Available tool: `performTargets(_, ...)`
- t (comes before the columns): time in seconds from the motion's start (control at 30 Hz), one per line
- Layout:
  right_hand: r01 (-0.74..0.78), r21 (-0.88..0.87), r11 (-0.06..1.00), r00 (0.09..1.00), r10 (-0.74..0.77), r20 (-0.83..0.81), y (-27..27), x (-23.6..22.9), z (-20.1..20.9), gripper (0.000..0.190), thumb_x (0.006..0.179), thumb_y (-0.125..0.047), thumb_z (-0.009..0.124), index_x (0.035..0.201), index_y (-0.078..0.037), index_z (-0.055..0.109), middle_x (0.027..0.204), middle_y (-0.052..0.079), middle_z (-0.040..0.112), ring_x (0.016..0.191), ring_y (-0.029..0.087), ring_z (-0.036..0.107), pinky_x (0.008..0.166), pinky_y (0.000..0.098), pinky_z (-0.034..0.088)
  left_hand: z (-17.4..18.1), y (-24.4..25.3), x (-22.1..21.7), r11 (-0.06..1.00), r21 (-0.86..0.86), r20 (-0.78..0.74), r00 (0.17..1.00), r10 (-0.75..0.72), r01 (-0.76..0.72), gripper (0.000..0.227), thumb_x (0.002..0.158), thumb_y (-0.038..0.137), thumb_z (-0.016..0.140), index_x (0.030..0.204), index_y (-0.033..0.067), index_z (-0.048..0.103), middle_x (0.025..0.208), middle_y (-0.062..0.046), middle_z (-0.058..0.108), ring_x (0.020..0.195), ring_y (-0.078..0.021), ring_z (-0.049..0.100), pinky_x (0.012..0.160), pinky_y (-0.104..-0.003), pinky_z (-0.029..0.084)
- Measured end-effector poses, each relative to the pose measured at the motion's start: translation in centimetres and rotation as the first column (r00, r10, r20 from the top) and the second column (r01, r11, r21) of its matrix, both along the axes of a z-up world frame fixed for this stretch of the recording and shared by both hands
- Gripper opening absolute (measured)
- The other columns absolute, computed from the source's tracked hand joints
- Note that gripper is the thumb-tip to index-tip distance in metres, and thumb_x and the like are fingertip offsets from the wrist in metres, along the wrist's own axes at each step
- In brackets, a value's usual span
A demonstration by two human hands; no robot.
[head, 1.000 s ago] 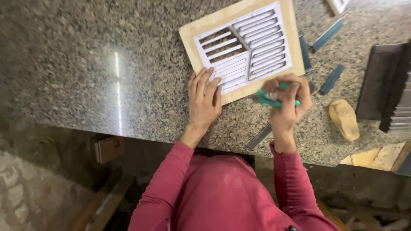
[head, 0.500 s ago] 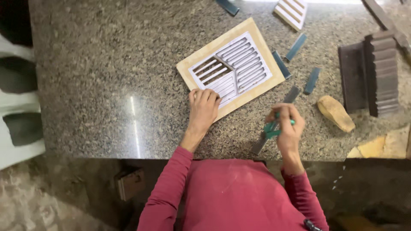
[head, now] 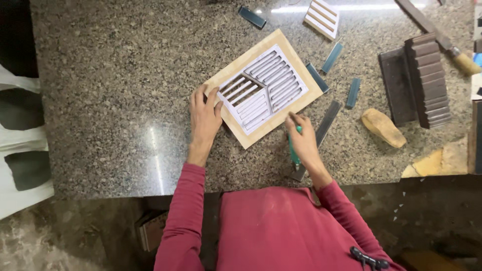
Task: The person uses green pliers to bend and secure metal strips into a wooden frame containing a white vent template. They repeatedly pick up metal strips, position them into the slots, and use the pliers to crimp or adjust them. The person works methodically across the frame, filling the slots with metal pieces.
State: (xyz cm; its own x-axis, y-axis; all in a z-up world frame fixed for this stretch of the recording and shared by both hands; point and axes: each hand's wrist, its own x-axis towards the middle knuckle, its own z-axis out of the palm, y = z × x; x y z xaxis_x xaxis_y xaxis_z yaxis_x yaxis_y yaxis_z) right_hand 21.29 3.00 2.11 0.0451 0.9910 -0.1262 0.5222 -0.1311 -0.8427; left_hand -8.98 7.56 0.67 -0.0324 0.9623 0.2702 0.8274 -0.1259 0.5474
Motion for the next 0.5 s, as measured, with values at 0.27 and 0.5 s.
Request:
performTargets(0.27,-0.178,-0.021,0.984,0.978,0.180,0.106,4.7,-1.0,1.1,0.047,0.108,-0.035,0.058,0.133,0.004,0.066,0.139,0.021,0.050,0.095,0.017,0.066,0.076,0.0298,0.056,2.6,-4.3,-0.6,0.982,-0.128,-0.171,0.978,0.116,-0.138,0.047,0.087,0.026,0.080,0.127,0.0080,0.065,0.134,-0.024,0.048,0.132,-0.0492,0.047,0.108,-0.057,0.043)
performTargets(0.5,-0.039,-0.211,0.977,0.944,-0.033,-0.329,8.6,3.0,2.2,0.037,0.107,-0.028,0.056,0.123,0.002,0.070,0.086,0.010,0.072,0.061,0.015,0.064,0.056,0.0292,0.050,2.2,-15.1,6.2,0.958,-0.255,0.006,0.991,-0.136,0.132,0.037,0.090,0.019,0.072,0.125,0.0094,0.072,0.089,-0.013,0.065,0.093,-0.0338,0.059,0.092,-0.050,0.044)
